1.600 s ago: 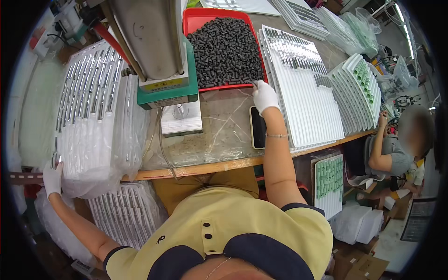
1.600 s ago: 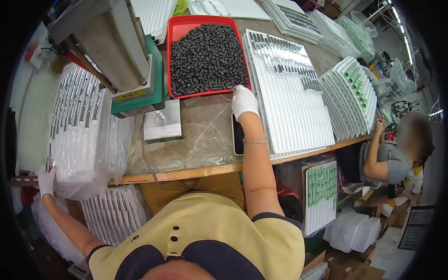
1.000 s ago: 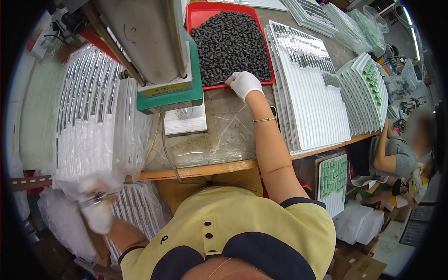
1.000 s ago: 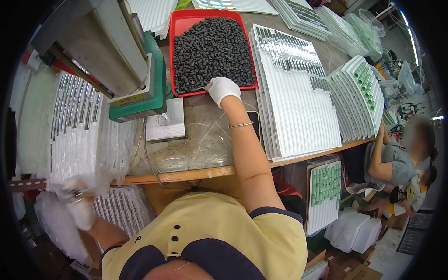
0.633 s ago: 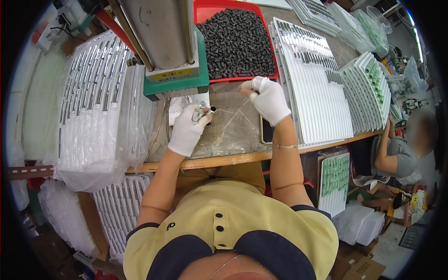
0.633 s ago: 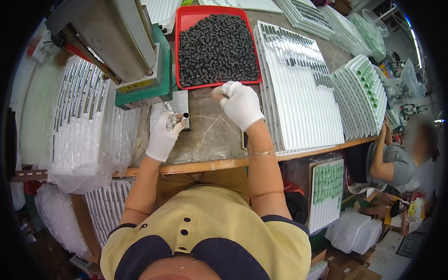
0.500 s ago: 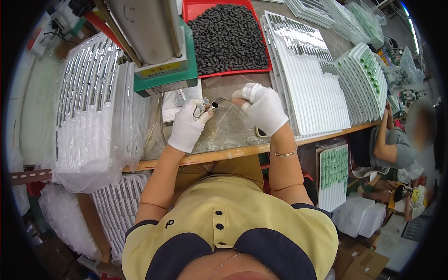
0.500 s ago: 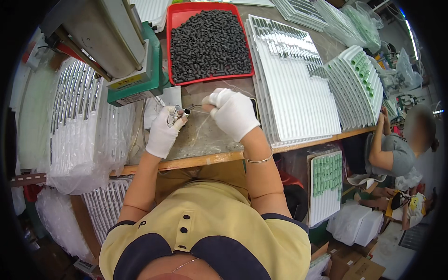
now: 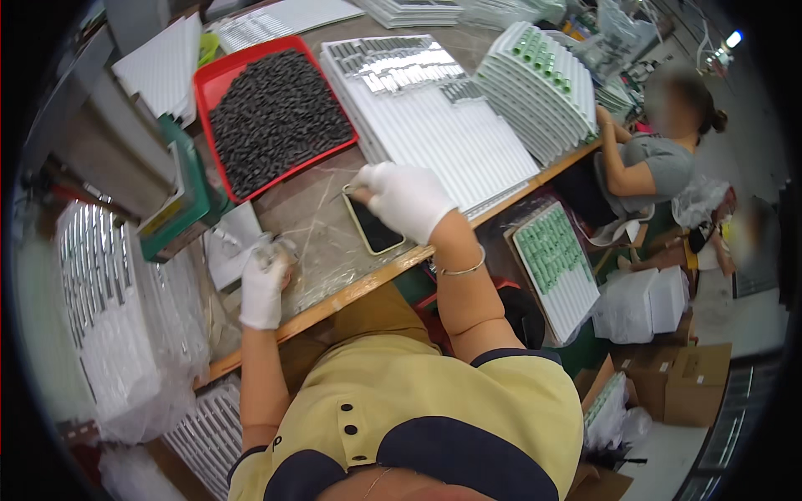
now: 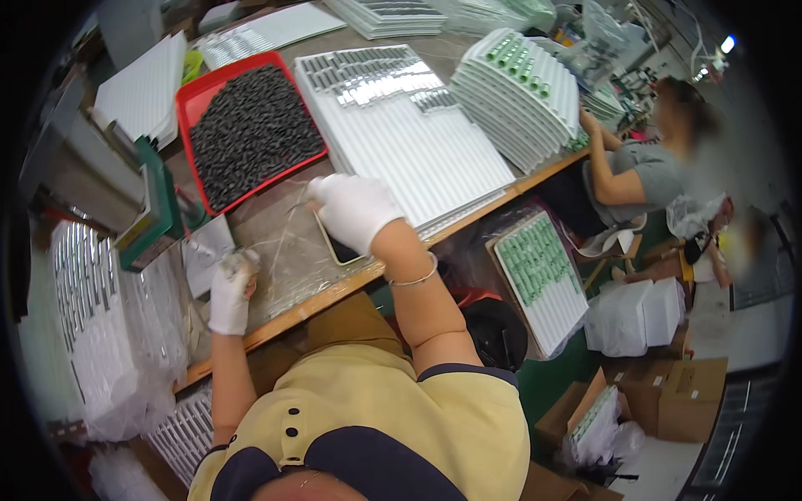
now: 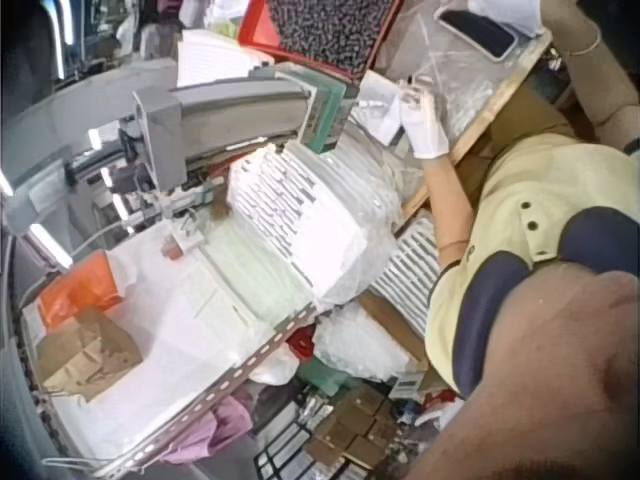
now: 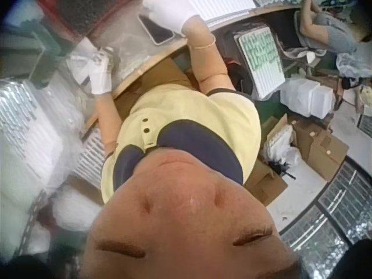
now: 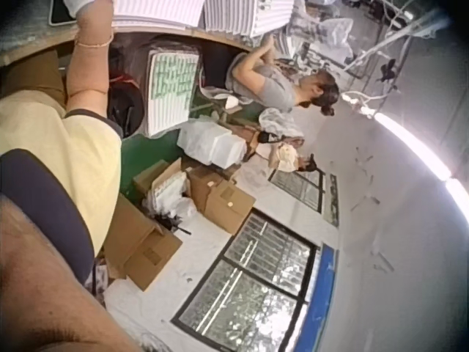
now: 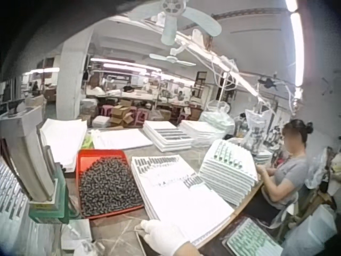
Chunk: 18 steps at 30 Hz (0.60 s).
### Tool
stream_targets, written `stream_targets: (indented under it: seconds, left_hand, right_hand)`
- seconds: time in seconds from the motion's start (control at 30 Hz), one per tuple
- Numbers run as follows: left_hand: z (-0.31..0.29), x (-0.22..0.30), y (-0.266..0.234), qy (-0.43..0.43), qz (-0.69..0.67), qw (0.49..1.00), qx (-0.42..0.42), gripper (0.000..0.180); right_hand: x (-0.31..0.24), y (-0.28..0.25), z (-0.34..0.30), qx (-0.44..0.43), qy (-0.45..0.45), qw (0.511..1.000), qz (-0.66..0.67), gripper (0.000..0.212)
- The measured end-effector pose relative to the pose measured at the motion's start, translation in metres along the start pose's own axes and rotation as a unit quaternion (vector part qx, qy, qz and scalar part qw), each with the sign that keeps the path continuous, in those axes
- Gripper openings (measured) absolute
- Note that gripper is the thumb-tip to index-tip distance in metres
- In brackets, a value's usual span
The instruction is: Assemble small black components into metal housings using a bench fixture and organize the finished parts into plastic trays.
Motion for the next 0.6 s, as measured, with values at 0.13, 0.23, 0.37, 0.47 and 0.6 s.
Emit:
stream_targets:
  seconds: [0.13,0.23,0.37,0.47,0.6]
  left_hand:
    - [0.008,-0.020,-0.004,-0.018,-0.015,0.999,-0.043,0.010]
    - [0.012,-0.011,0.002,0.086,0.193,0.977,0.000,0.012]
    - [0.022,-0.013,-0.003,0.070,0.205,0.976,0.028,0.018]
    - [0.028,0.006,0.028,0.073,0.173,0.982,0.025,0.023]
    - [0.025,0.015,0.023,0.017,0.160,0.986,0.051,0.020]
  right_hand:
    - [0.117,-0.031,0.014,0.072,0.302,0.947,0.089,0.026]
    - [0.239,-0.033,0.041,0.215,0.347,0.913,0.004,0.034]
    - [0.319,-0.026,0.070,0.227,0.410,0.881,-0.069,0.041]
    - [0.375,-0.030,0.076,0.178,0.409,0.886,-0.131,0.045]
    - [0.376,-0.027,0.090,0.139,0.386,0.901,-0.143,0.043]
Point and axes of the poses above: each hand's wrist, its own z-axis towards the middle knuckle, its own y-axis out of the palm, x = y × z, the point moved 4 cm from there along z, towards the middle knuckle, and after that the axes turned 8 degrees about x, right-handed, at the moved point
